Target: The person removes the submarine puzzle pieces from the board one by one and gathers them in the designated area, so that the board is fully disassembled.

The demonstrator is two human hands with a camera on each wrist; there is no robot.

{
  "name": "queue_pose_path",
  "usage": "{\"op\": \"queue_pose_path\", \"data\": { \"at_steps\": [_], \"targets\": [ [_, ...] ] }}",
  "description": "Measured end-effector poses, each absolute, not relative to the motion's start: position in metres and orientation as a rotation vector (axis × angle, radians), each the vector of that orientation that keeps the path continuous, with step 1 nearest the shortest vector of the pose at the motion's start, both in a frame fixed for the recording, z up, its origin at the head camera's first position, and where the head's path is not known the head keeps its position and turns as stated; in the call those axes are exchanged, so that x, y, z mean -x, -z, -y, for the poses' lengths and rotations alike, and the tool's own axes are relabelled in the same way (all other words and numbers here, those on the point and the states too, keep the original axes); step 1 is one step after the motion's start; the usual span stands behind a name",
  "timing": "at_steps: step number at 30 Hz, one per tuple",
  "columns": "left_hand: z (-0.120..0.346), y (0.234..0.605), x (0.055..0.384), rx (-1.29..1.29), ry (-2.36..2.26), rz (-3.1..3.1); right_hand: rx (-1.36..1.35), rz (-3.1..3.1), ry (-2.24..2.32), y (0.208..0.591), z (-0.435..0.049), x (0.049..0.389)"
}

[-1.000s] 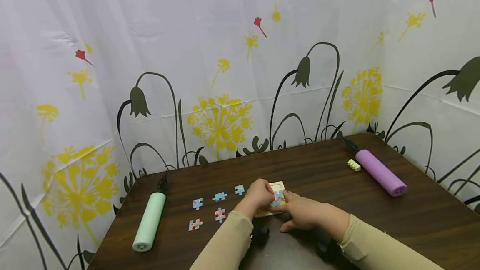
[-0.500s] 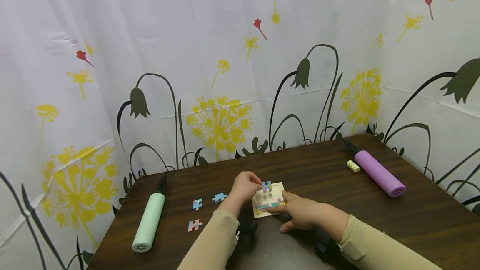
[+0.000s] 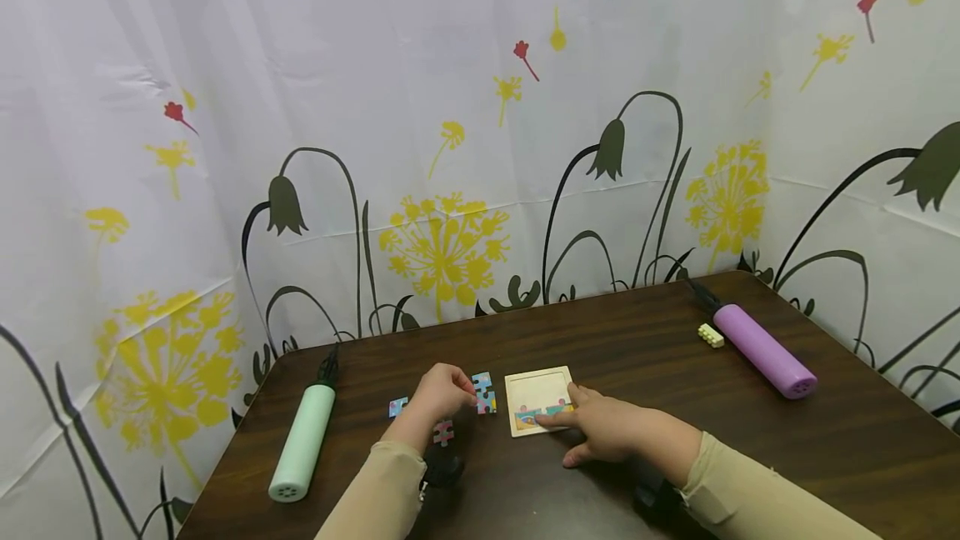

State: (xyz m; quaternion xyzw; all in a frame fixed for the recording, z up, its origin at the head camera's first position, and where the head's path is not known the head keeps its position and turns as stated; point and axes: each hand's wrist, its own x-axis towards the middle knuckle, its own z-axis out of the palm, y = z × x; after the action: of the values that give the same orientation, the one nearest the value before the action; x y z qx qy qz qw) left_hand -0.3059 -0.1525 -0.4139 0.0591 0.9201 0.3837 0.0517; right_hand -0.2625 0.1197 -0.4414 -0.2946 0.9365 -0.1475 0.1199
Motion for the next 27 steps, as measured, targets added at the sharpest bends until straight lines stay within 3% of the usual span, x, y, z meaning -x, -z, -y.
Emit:
{"op": "queue_pose_path", "data": {
  "at_steps": [16, 27],
  "targets": [
    [0.146, 0.422, 0.296, -0.199, -0.930, -2.858, 0.839, -2.738, 0.434, 0.441, -0.120, 0.261],
    [0.104, 0.424, 0.294, -0.569, -0.841, -2.837, 0.881, -2.727, 0.437, 0.441, -0.122, 0.263]
  ]
}}
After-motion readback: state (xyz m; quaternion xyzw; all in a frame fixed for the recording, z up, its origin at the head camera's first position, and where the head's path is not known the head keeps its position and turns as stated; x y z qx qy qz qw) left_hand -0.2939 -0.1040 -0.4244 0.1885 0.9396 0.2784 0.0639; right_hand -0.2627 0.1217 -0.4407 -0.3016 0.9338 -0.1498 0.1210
